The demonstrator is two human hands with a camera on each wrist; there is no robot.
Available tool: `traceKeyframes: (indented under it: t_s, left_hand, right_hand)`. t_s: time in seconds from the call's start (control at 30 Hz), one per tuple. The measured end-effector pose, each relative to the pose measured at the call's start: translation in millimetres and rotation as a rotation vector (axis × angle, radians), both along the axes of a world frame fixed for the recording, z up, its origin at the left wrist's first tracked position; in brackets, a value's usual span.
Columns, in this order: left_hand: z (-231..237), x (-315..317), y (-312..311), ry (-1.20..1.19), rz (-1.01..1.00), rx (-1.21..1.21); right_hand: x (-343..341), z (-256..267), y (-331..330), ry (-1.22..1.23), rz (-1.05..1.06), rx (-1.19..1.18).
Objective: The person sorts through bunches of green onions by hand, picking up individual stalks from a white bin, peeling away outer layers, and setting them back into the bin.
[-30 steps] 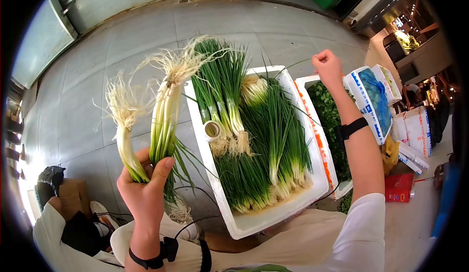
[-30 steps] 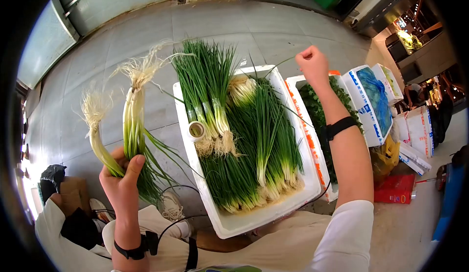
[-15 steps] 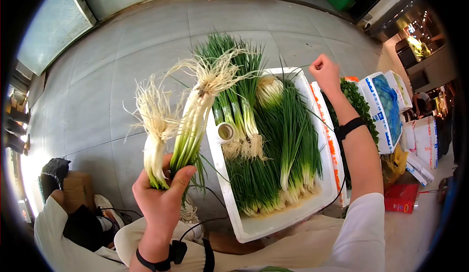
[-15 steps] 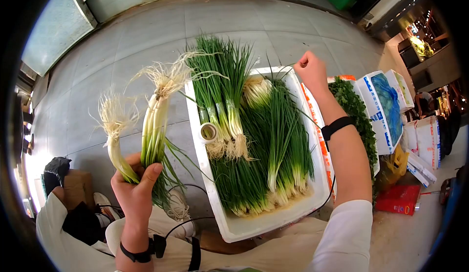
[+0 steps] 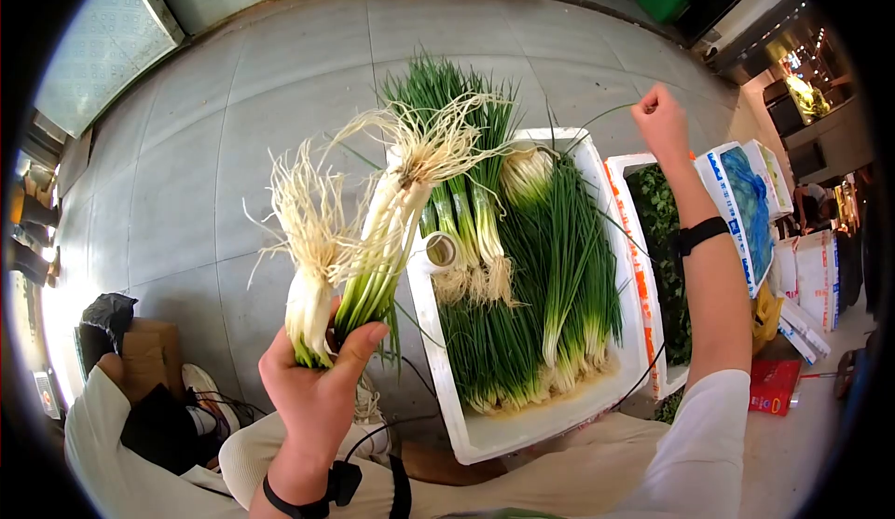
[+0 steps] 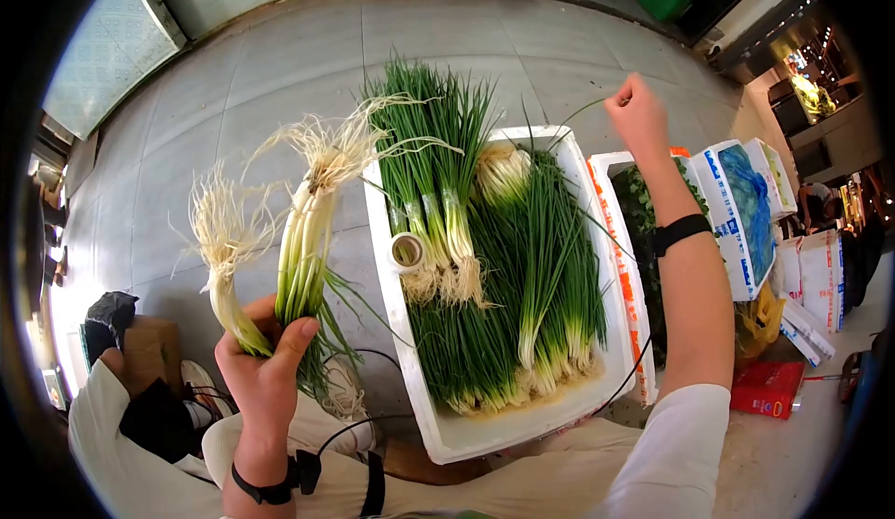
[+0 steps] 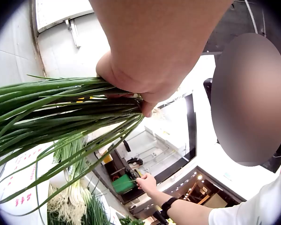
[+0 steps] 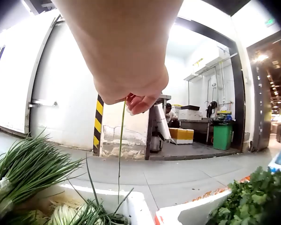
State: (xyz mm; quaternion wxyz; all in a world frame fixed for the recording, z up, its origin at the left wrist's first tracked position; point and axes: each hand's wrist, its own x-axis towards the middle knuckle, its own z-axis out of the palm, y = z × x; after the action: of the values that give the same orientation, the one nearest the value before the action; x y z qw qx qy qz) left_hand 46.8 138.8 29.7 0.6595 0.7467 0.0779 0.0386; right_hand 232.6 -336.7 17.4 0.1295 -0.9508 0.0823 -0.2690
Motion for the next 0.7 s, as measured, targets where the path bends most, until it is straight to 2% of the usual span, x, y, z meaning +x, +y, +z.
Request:
traceKeyframes:
  t_s: [0.1,0.2,0.27,0.47,0.7]
  left_hand:
    - [1,0,-2,-0.001,-0.010,-0.003]
    - [0,-2,-2,-0.001,-0.041,0.027]
    - [1,-3,-2,-0.003,-0.063,0.052]
    - [1,-6,-4,0.009,-0.082,0.055]
    - [0,-6,2,0.004,-0.087,0.069]
  right_hand:
    - [-3,0,-3,-0.017,0.038,-0.060]
    - [-5,-15,-2,0.024,0.035,-0.100]
    - [-7,-25,6,0.042,0.110,-0.218]
    - [-1,-56,20,0.111,0.194,-0.332]
    - [8,-69,27,0.214,0.163,-0.302]
